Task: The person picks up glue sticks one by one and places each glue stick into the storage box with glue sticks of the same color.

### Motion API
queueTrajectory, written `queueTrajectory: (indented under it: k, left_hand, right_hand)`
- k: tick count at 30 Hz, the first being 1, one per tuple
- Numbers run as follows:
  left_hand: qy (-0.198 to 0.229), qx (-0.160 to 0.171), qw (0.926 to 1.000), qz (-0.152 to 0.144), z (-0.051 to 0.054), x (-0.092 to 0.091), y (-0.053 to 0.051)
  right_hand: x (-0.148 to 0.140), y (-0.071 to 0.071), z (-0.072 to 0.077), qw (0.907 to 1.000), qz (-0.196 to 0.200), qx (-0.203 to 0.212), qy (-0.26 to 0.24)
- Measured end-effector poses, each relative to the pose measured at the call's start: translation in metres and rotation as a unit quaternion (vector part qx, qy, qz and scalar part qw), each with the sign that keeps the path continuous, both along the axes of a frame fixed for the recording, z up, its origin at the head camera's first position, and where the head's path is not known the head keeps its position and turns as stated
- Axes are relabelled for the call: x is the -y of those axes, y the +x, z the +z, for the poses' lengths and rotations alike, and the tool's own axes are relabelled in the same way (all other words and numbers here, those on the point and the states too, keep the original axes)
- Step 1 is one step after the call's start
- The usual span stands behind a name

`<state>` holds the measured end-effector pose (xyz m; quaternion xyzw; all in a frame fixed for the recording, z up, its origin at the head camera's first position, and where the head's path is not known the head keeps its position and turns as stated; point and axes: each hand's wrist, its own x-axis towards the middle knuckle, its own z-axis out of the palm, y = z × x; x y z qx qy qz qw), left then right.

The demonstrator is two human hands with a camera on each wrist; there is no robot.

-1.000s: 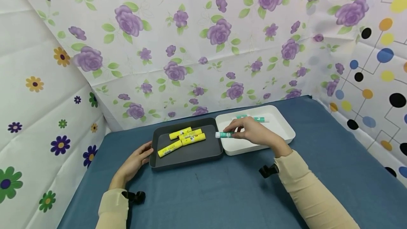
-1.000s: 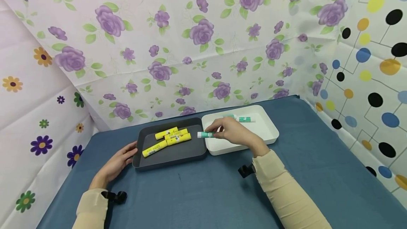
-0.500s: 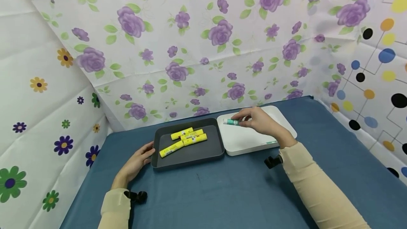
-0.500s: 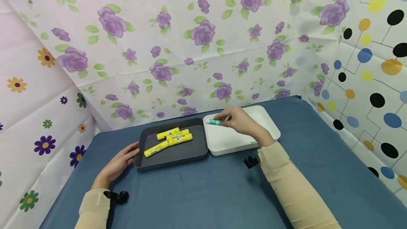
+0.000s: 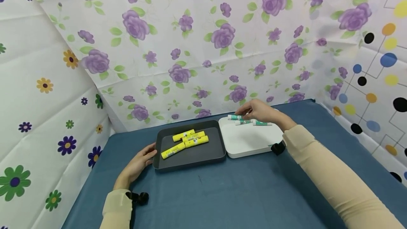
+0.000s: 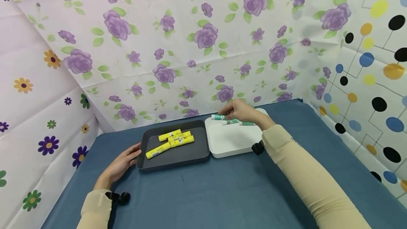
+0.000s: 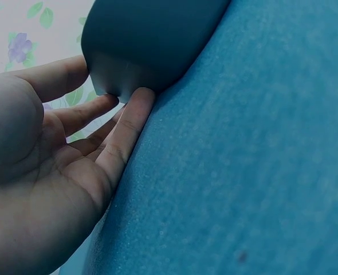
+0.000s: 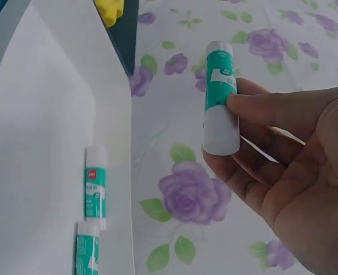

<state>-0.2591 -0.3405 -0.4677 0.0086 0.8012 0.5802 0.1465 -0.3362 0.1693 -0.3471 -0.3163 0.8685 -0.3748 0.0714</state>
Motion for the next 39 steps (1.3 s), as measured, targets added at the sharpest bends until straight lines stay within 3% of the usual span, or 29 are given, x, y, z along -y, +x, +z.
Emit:
queueTrajectory:
  k: [9, 20, 29, 33, 39]
  left_hand:
    - [-0.002, 0.01, 0.9999, 0.0, -0.004, 0.001, 0.002]
    - [0.005, 0.004, 1.0, 0.001, -0.004, 0.001, 0.002]
    - [0.006, 0.004, 1.0, 0.003, -0.003, 0.002, 0.001]
    - [0.008, 0.003, 0.9999, 0.006, -0.002, 0.002, 0.0]
    - [0.006, 0.004, 1.0, 0.006, 0.001, 0.0, 0.0]
  right_hand:
    - [-0.003, -0.024, -0.009, 0.9978, -0.008, 0.066, 0.001]
    - [0.005, -0.053, -0.019, 0.9963, -0.001, 0.078, 0.036]
    - [0.011, -0.065, -0.028, 0.9918, 0.004, 0.054, 0.116]
    - [0.016, -0.071, -0.034, 0.9906, 0.023, 0.043, 0.128]
    - [0.016, -0.076, -0.045, 0.9855, 0.018, 0.04, 0.164]
